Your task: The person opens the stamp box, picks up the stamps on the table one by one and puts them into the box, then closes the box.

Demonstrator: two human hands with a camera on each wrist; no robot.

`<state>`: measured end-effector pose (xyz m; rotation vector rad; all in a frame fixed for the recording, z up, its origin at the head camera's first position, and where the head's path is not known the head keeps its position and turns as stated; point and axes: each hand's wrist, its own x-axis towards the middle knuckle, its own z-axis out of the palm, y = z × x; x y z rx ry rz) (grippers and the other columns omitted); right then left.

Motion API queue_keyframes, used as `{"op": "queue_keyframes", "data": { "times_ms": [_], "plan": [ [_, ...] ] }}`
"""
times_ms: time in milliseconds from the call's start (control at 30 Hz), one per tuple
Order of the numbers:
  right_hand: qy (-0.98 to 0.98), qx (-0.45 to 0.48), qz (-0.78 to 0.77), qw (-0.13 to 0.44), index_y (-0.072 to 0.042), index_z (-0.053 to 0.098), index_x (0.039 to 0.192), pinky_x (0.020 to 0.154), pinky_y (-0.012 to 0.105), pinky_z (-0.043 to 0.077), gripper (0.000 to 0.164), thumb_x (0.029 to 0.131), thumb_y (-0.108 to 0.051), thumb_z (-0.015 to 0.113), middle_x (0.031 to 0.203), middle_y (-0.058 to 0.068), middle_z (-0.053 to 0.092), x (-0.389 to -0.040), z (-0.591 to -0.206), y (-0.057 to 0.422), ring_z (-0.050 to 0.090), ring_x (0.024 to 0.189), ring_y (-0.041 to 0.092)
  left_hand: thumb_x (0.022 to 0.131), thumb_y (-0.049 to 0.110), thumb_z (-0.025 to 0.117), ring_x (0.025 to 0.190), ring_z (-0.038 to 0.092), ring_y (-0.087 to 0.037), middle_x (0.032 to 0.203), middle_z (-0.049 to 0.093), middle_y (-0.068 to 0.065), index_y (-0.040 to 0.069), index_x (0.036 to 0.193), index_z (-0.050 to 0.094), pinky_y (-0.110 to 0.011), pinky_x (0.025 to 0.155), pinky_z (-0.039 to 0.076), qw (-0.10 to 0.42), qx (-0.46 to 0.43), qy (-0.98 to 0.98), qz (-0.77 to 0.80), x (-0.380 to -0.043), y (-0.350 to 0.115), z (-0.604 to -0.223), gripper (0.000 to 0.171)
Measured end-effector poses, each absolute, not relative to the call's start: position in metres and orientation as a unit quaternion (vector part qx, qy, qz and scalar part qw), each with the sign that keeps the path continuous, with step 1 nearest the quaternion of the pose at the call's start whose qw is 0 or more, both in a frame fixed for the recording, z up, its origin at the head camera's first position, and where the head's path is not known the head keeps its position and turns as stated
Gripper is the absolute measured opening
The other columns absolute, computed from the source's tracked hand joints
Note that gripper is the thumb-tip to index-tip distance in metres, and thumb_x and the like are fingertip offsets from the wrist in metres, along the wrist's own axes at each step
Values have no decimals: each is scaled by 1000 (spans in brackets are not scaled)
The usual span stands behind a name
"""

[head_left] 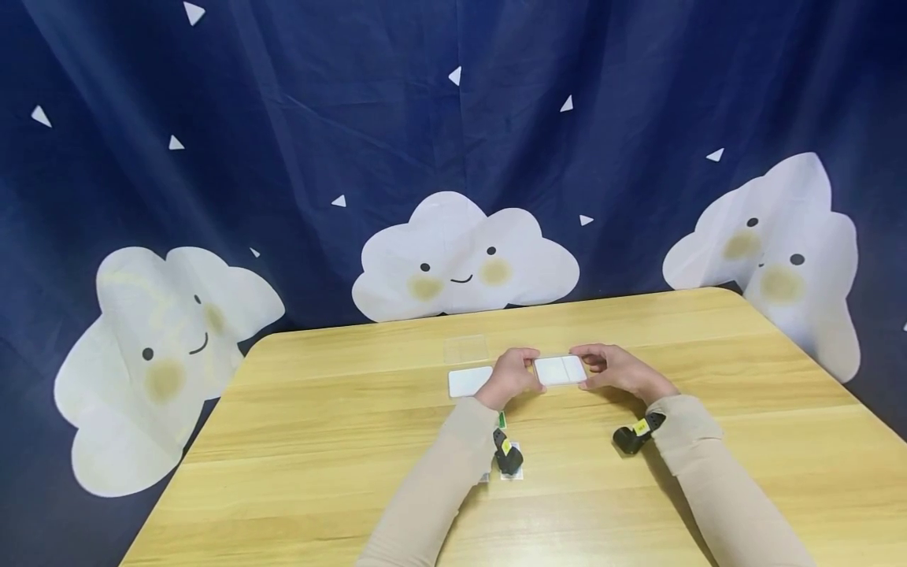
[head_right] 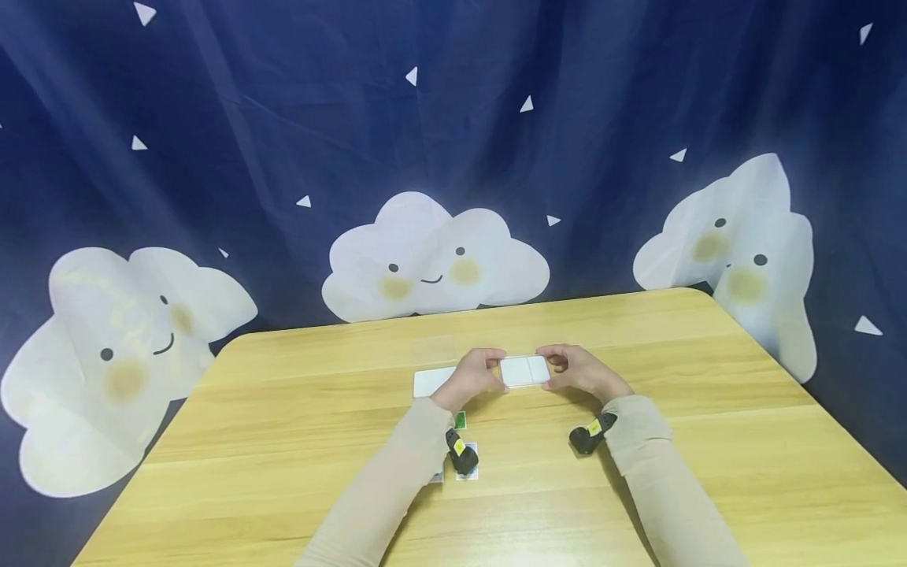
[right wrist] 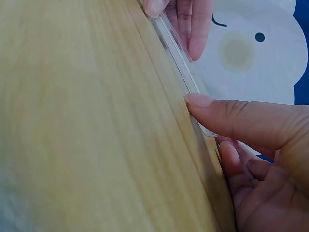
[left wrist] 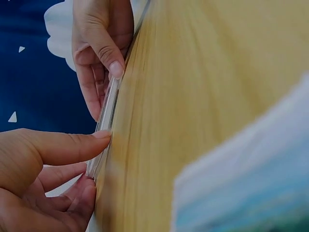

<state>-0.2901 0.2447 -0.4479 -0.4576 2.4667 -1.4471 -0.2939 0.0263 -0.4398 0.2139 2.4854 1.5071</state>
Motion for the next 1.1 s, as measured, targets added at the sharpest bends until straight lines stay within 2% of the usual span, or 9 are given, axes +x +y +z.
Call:
{"op": "queue_keyframes", "data": {
  "times_ms": [300, 500, 733, 767, 933, 1100],
  "plan": [
    [849, -156, -490, 124, 11, 42, 134, 100, 49, 37, 68, 76, -2, 75, 129, 28, 49, -289, -447, 244, 46, 117, 39, 58, -13, 81, 98, 54, -17, 111, 63, -10, -2, 121, 60, -30, 93, 44, 110, 75, 856, 500, -293, 27, -436, 68],
    [851, -162, -484, 121, 11, 44, 132, 98, 48, 38, 65, 76, -2, 75, 126, 28, 51, -289, -446, 243, 47, 115, 38, 57, -12, 81, 91, 53, -16, 103, 64, -7, -2, 115, 63, -30, 88, 44, 113, 80, 851, 506, -294, 26, -437, 61],
    [846, -167, -492, 122, 13, 44, 131, 98, 50, 37, 64, 76, -1, 74, 124, 29, 52, -286, -442, 242, 48, 113, 38, 59, -6, 83, 88, 50, -13, 98, 61, -2, 2, 112, 65, -29, 86, 42, 118, 96, 855, 496, -297, 23, -437, 56],
    [849, -166, -487, 117, 11, 45, 130, 97, 44, 39, 63, 75, -2, 75, 121, 24, 55, -286, -442, 242, 50, 111, 33, 59, -5, 84, 88, 49, -13, 98, 60, -1, 2, 112, 65, -29, 85, 42, 118, 98, 855, 495, -297, 23, -437, 57],
    [855, -160, -481, 113, 9, 47, 129, 96, 42, 39, 64, 74, -5, 76, 118, 20, 57, -287, -445, 243, 51, 108, 29, 58, -4, 85, 89, 48, -12, 98, 60, -1, 3, 111, 65, -28, 83, 41, 115, 106, 860, 486, -297, 22, -436, 57],
    [855, -153, -481, 119, 9, 47, 128, 96, 45, 37, 62, 74, -2, 75, 120, 24, 55, -288, -445, 243, 48, 111, 34, 57, -4, 85, 89, 49, -13, 97, 61, -1, 3, 110, 65, -28, 82, 42, 113, 113, 861, 483, -296, 21, -435, 56]
  ]
}}
